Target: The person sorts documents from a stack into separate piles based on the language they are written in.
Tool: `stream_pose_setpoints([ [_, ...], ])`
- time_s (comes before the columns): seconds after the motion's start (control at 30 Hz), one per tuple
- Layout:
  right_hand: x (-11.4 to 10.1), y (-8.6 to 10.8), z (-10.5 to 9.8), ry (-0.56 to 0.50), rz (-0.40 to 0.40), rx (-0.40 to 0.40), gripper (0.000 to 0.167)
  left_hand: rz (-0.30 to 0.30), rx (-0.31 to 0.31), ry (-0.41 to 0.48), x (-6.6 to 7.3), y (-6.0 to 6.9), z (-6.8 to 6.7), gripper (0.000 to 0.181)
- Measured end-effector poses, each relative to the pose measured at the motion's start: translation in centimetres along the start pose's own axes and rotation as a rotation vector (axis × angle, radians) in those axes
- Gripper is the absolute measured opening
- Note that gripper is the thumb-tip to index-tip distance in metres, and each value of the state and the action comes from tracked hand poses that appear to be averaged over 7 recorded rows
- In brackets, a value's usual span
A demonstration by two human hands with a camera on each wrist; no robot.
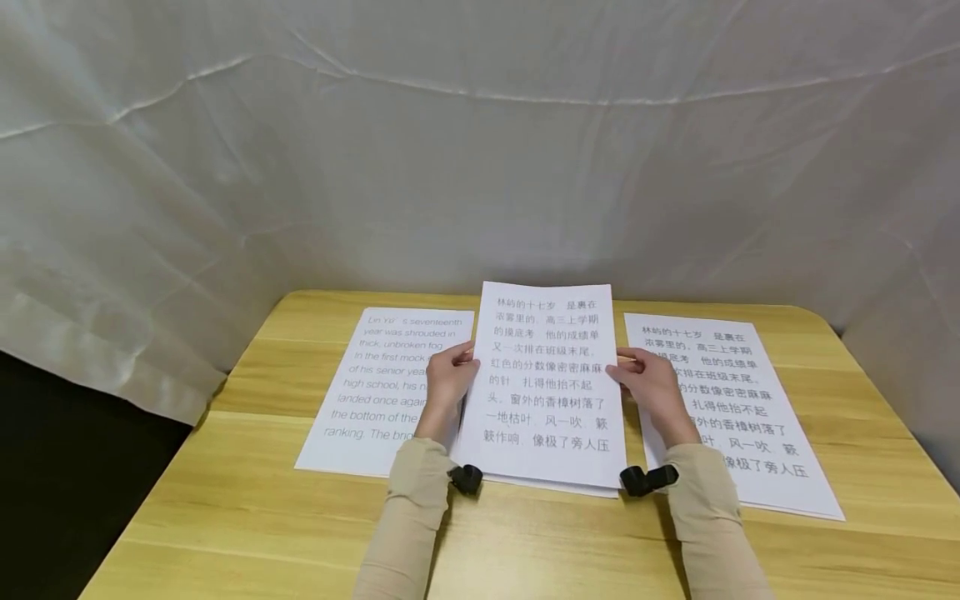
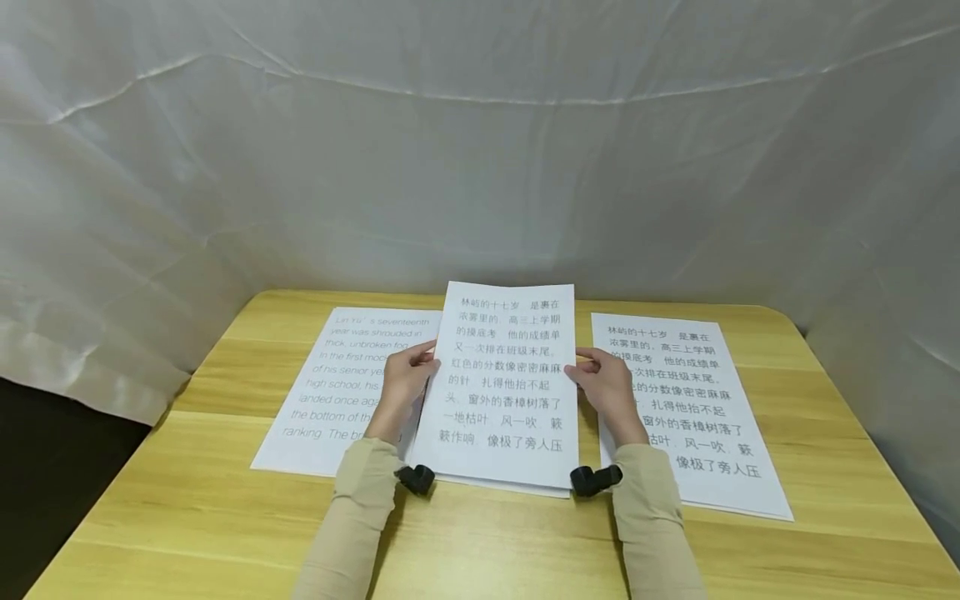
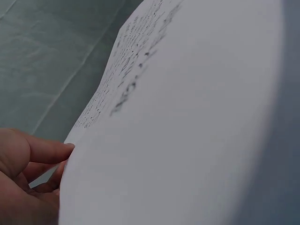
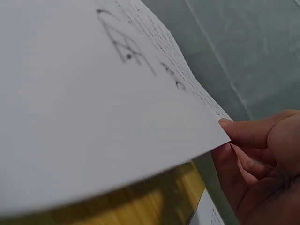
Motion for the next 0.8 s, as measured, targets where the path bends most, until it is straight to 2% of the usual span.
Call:
stream_pose_setpoints([
  [0.3,-0.5,0.4,0.2,-0.028,-0.028,0.032,0.046,-0.016,-0.024,0.014,0.7,0.3,-1.3,0.041],
  [0.37,-0.9,0.6,0.2,-0.031,-0.048,0.022,0.048,-0.005,-0.013,0.017,0.9,0.3,-1.5,0.042],
  [0.6,-2.3,1.1,-0.3,-0.061,-0.045,0.056,0.046,0.028,0.006,0.04,1.7,0.6,-1.9,0.041],
  [0.8,-2.1,1.0,-0.3,-0.078,-0.05,0.066,0.048,0.044,-0.004,0.029,1.3,0.4,-1.7,0.041],
])
Point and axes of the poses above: each hand's wrist, its own y-axis away from the middle knuckle, its own z-axis out of the palm, x = y × z, the point moved 3 cm from there along -y, towards the middle knuckle, and after that the axes turned 5 degrees about -y, right-handed, at the moved point
